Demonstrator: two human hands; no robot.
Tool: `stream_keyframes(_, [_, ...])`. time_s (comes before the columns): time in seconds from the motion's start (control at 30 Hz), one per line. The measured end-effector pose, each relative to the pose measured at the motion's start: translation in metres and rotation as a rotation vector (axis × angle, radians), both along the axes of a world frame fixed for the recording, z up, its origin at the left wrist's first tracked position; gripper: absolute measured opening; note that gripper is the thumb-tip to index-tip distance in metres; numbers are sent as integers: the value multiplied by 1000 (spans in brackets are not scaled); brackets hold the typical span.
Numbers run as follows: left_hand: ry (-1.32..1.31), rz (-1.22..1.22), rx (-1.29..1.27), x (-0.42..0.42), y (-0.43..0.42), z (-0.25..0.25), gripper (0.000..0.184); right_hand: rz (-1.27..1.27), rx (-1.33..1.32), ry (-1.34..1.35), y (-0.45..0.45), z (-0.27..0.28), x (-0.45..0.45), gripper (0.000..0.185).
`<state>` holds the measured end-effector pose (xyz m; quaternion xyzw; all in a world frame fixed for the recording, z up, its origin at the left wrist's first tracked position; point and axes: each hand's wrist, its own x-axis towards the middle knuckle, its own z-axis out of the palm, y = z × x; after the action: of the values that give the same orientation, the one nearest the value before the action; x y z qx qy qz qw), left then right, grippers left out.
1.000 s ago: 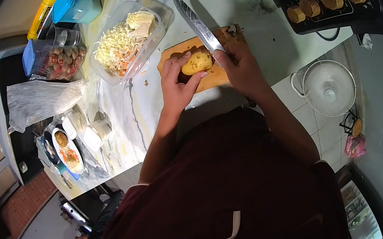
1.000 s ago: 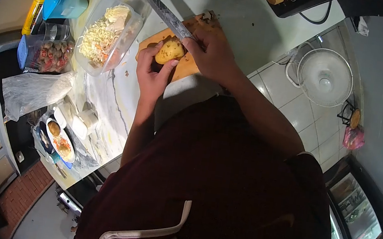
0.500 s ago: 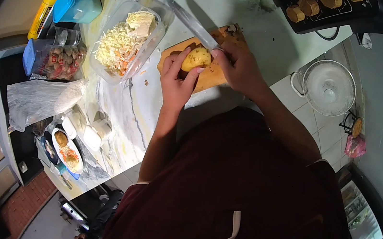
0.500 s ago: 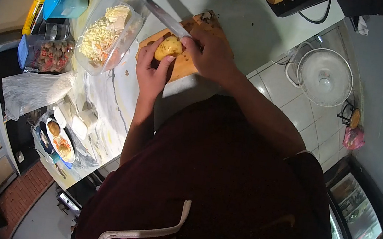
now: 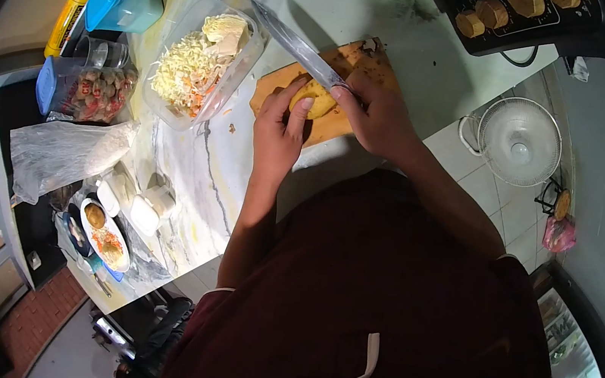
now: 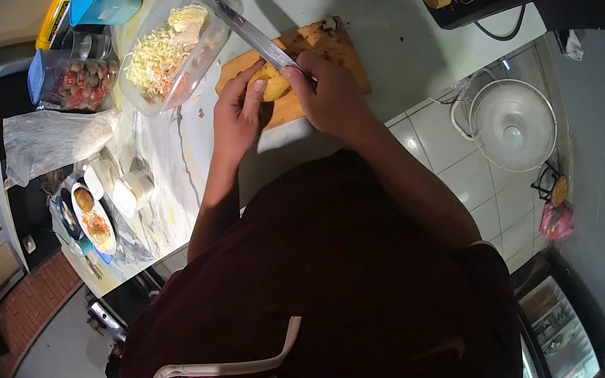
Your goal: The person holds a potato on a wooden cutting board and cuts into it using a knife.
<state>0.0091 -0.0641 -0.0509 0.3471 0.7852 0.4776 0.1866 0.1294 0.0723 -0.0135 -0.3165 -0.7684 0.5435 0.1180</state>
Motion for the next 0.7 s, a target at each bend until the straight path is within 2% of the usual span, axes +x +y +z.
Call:
stream_keyframes(0.17, [-42, 9, -5, 2, 1, 4, 32, 5, 106, 46, -3, -3, -2, 25])
stream_keyframes(0.3, [-20, 28, -4, 3, 5, 8, 32, -55, 125, 35, 0, -4, -5, 24])
stream_keyframes(0.7, [16, 28, -9, 3, 7, 13, 34, -2, 115, 40, -1, -3, -5, 20])
